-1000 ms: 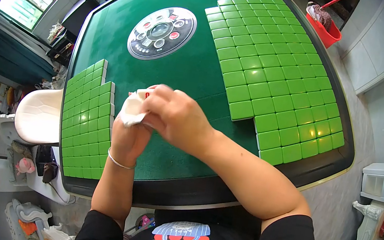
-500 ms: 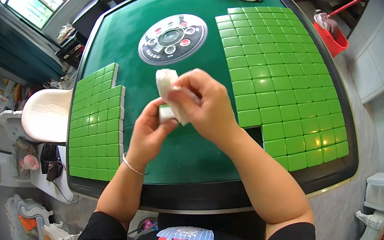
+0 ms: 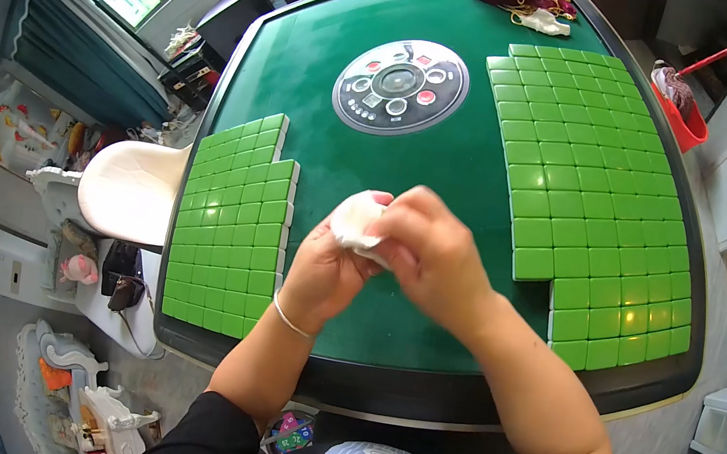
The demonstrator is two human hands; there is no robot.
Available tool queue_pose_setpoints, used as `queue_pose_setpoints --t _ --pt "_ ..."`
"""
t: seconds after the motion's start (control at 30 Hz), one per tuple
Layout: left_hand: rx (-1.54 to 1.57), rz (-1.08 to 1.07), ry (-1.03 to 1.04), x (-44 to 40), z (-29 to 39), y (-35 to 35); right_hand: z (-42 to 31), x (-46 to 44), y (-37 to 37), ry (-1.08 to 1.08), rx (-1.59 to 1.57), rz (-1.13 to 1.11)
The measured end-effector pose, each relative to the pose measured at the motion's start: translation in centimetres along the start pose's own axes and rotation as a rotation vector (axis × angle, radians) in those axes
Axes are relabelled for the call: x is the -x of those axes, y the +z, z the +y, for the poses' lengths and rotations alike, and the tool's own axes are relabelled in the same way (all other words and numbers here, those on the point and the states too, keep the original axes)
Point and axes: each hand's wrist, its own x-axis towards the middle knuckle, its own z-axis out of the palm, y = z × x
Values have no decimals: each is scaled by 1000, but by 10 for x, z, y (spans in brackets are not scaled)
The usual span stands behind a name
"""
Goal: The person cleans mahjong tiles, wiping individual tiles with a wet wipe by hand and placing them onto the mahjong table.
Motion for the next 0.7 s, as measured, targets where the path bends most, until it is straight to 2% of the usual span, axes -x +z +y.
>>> queue_pose_setpoints --t 0.03,0.1,0.17,0.23,0.3,0.33,0.37,0.43,0.57,0.6,0.7 --pt "40 4 39 1 -2 -1 0 0 -3 51 10 4" --pt "89 -94 -14 -2 0 -4 16 2 -8 209 14 150" --pt "148 -109 -48 -2 0 2 19 1 -14 355 -133 196" --pt "167 -21 -56 -3 -5 0 12 1 -9 126 -166 178" --pt "-7 74 0 1 -3 14 -3 4 -1 -6 35 0" --pt "-96 122 27 3 -2 18 -2 4 0 3 62 6" --pt "-92 45 23 0 -3 9 1 4 -1 9 87 10" --pt "-85 -106 27 -8 2 -10 7 1 -5 176 39 123" --pt "359 -222 -139 -8 3 -7 21 -1 -12 336 -72 231" --pt "316 -83 -130 -6 2 0 19 -1 -11 301 -80 244" --pt "431 -42 -85 -5 0 7 5 2 -9 193 57 92"
